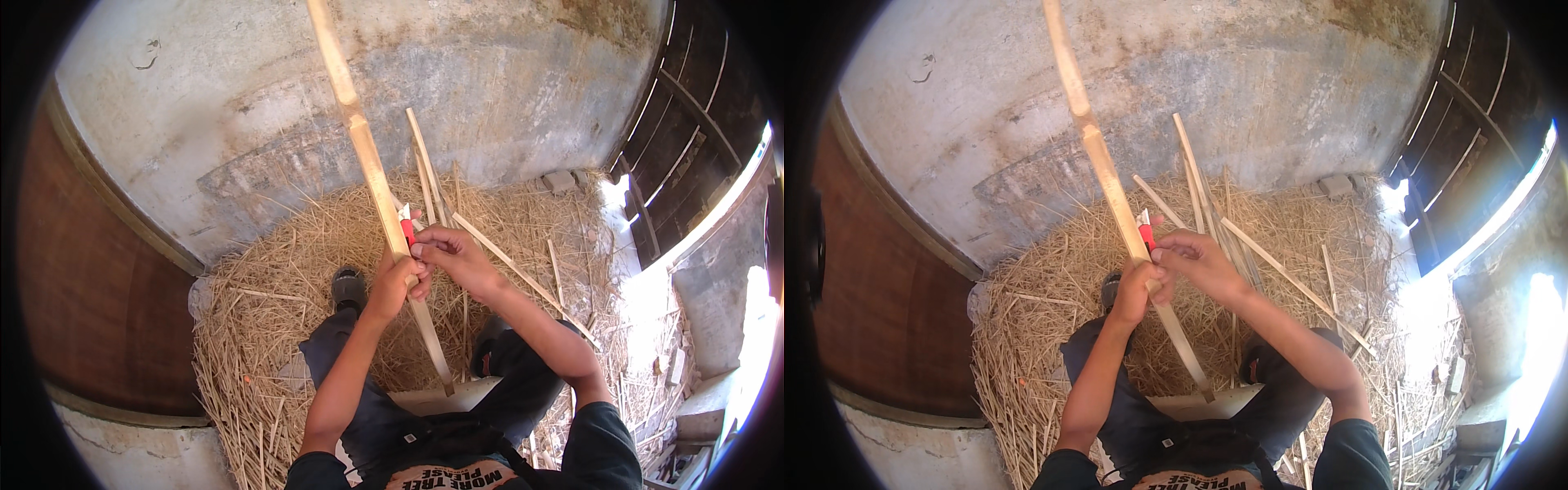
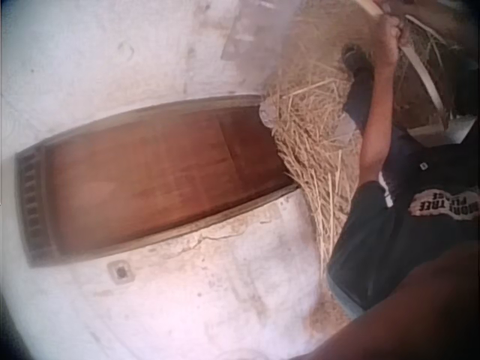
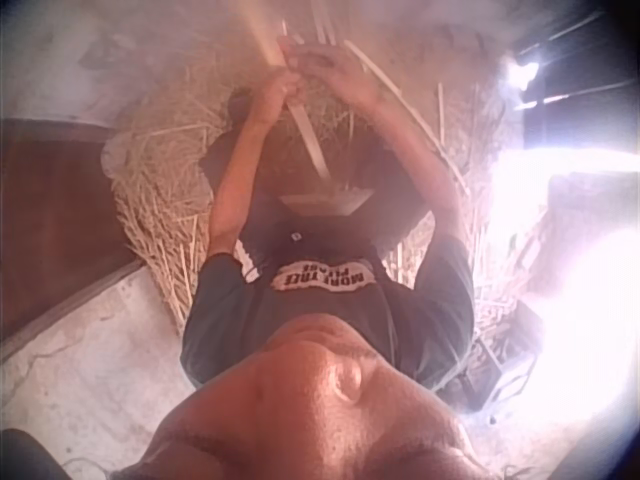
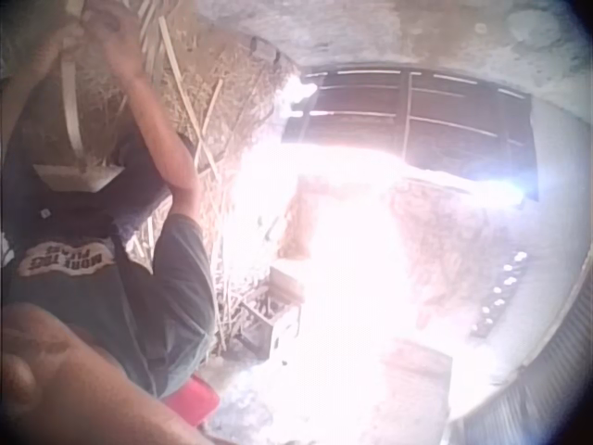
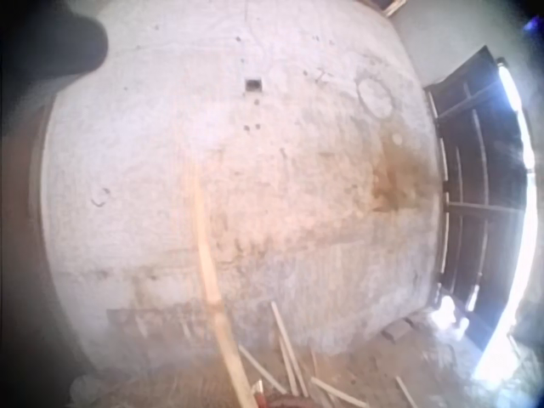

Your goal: The person sits on a bed of straw and uses a red utility knife to shave thin strips off the edges of long, thin wooden sticks. They hold the sticks in their left hand and scrape the blade along the length of the wood with their right hand, occasionally rotating the sticks to work on different sides.

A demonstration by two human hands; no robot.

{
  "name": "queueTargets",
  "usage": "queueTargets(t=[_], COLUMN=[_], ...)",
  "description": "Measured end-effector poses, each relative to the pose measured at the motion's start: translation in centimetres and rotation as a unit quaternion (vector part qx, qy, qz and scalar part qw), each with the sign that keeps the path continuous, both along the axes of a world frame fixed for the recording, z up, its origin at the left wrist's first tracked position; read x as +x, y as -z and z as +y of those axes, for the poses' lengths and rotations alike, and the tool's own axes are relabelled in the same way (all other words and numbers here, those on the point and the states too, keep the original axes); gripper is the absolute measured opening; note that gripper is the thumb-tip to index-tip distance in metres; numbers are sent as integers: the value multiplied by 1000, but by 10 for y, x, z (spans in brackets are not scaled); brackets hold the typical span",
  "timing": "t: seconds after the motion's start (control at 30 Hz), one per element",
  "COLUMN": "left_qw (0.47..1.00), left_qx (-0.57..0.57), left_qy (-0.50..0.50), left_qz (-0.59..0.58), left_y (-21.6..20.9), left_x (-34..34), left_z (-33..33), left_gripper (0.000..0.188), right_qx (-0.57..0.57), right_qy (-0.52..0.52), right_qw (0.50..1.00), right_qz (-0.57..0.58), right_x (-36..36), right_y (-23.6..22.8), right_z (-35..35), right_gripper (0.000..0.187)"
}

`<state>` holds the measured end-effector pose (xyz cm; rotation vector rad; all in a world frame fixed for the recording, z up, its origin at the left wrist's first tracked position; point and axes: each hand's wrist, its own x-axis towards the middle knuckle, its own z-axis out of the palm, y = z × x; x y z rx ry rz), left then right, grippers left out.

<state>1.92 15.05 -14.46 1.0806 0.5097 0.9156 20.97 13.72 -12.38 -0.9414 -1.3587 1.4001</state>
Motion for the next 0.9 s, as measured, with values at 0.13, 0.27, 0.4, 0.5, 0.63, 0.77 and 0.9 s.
queueTargets(t=[0.13, 0.27, 0.4, 0.5, 0.63, 0.77, 0.9], left_qw=[986, 973, 974, 940, 822, 652, 536], left_qx=[128, 179, 141, 237, 381, 506, 569], left_qy=[-94, -142, -139, -172, -285, -373, -379], left_qz=[54, 35, 110, 174, 313, 425, 495], left_y=[0, 1, -43, -59, -83, -108, -109], left_x=[20, 20, 4, -9, -34, -61, -90], left_z=[-1, 14, 21, 49, 94, 94, 61], left_gripper=[82, 77, 67, 59, 56, 56, 54], right_qx=[52, 146, 97, 119, 138, 255, 303], right_qy=[155, 290, 305, 296, 343, 426, 407], right_qw=[986, 936, 925, 918, 925, 867, 849], right_qz=[21, 134, 206, 234, 88, -36, -149], right_x=[-4, 5, 42, 64, 76, 80, 82], right_y=[15, -14, -31, -26, -40, -54, -71], right_z=[9, 18, 22, 28, 17, 1, -15], right_gripper=[25, 27, 24, 25, 23, 19, 30])
